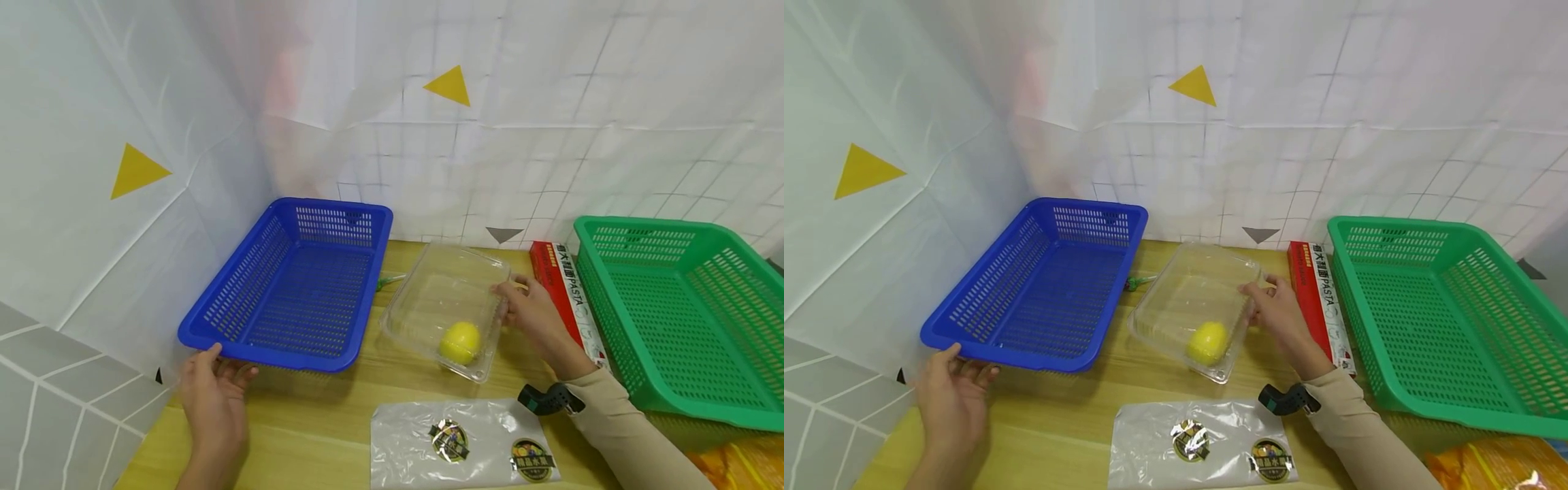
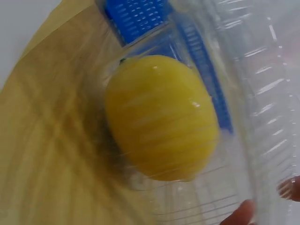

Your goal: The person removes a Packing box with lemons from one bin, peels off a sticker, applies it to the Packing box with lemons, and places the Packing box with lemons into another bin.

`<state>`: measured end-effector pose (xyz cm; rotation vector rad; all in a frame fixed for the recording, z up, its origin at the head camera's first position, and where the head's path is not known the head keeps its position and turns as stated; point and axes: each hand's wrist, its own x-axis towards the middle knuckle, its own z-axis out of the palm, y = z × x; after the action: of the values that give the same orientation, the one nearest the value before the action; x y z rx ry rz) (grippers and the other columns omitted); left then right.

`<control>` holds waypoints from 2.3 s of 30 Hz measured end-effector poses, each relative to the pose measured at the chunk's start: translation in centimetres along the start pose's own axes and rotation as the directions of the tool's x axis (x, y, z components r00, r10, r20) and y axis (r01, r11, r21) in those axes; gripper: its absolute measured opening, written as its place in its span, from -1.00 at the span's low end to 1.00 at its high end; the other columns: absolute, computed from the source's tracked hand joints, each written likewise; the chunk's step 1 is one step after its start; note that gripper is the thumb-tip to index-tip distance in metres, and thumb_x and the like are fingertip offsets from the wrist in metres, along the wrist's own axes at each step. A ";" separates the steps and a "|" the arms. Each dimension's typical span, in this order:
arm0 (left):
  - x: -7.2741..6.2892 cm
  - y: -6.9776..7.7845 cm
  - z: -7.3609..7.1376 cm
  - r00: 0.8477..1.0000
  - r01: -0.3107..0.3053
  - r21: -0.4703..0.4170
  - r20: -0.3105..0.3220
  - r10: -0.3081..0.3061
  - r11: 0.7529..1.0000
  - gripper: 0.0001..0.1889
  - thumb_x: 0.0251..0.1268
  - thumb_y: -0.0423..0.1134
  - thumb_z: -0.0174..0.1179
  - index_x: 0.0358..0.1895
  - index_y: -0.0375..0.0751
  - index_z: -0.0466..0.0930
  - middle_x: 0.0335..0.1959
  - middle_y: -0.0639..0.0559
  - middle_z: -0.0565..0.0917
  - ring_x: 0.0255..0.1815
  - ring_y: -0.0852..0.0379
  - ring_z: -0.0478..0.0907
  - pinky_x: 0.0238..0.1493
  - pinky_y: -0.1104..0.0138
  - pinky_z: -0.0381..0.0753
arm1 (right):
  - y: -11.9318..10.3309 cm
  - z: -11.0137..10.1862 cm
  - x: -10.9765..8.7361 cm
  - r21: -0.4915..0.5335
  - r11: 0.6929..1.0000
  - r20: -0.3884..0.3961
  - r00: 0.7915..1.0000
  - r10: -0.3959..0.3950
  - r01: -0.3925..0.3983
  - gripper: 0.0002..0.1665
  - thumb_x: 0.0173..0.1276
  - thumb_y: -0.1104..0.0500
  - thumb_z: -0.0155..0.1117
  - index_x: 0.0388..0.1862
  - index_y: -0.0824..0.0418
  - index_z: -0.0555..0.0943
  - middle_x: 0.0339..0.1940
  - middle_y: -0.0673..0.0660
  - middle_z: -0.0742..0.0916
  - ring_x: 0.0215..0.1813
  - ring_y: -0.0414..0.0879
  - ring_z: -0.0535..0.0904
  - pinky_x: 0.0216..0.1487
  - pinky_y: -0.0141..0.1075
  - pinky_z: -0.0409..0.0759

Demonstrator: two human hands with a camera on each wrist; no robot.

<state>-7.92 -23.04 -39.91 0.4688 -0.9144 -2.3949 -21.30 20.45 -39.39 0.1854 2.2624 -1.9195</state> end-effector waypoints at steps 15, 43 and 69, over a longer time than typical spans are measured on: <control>-10.2 -6.7 3.6 0.583 0.057 0.596 0.631 -0.511 0.801 -0.74 0.49 -0.42 0.08 0.00 -0.66 0.44 -0.25 -0.22 0.61 -0.29 0.05 0.68 -0.34 0.32 0.70 | -1.7 -0.6 0.3 -0.339 0.934 -0.154 0.973 -0.172 0.111 0.03 0.53 -0.06 0.26 0.70 0.31 -0.04 0.55 0.42 0.29 0.43 0.34 0.31 0.36 0.17 0.42; -7.7 -12.0 8.8 0.694 -0.116 0.646 0.596 -0.403 0.755 -0.51 0.27 -0.47 0.14 0.30 -0.36 0.40 0.22 -0.23 0.44 0.14 -0.19 0.62 -0.08 0.14 0.71 | 1.6 -1.2 -2.1 -0.370 0.917 -0.234 0.940 -0.247 0.149 -0.11 0.46 -0.12 0.35 0.45 0.49 0.33 0.20 0.36 0.51 0.04 0.13 0.42 -0.04 -0.18 0.44; -4.9 -13.3 7.3 0.705 -0.131 0.603 0.615 -0.354 0.787 -0.27 0.38 -0.43 0.18 0.59 -0.38 0.15 0.37 -0.40 0.44 0.22 -0.24 0.49 0.12 0.28 0.52 | 2.7 -0.3 -6.6 -0.474 0.873 -0.192 0.955 -0.228 0.113 0.08 0.49 -0.35 0.22 0.57 0.42 0.16 0.17 0.40 0.54 0.07 0.21 0.47 0.02 0.02 0.48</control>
<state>-12.26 -8.10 -43.28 -0.2503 -2.1068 -2.3484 -14.33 21.33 -40.58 0.1659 2.9135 -1.4291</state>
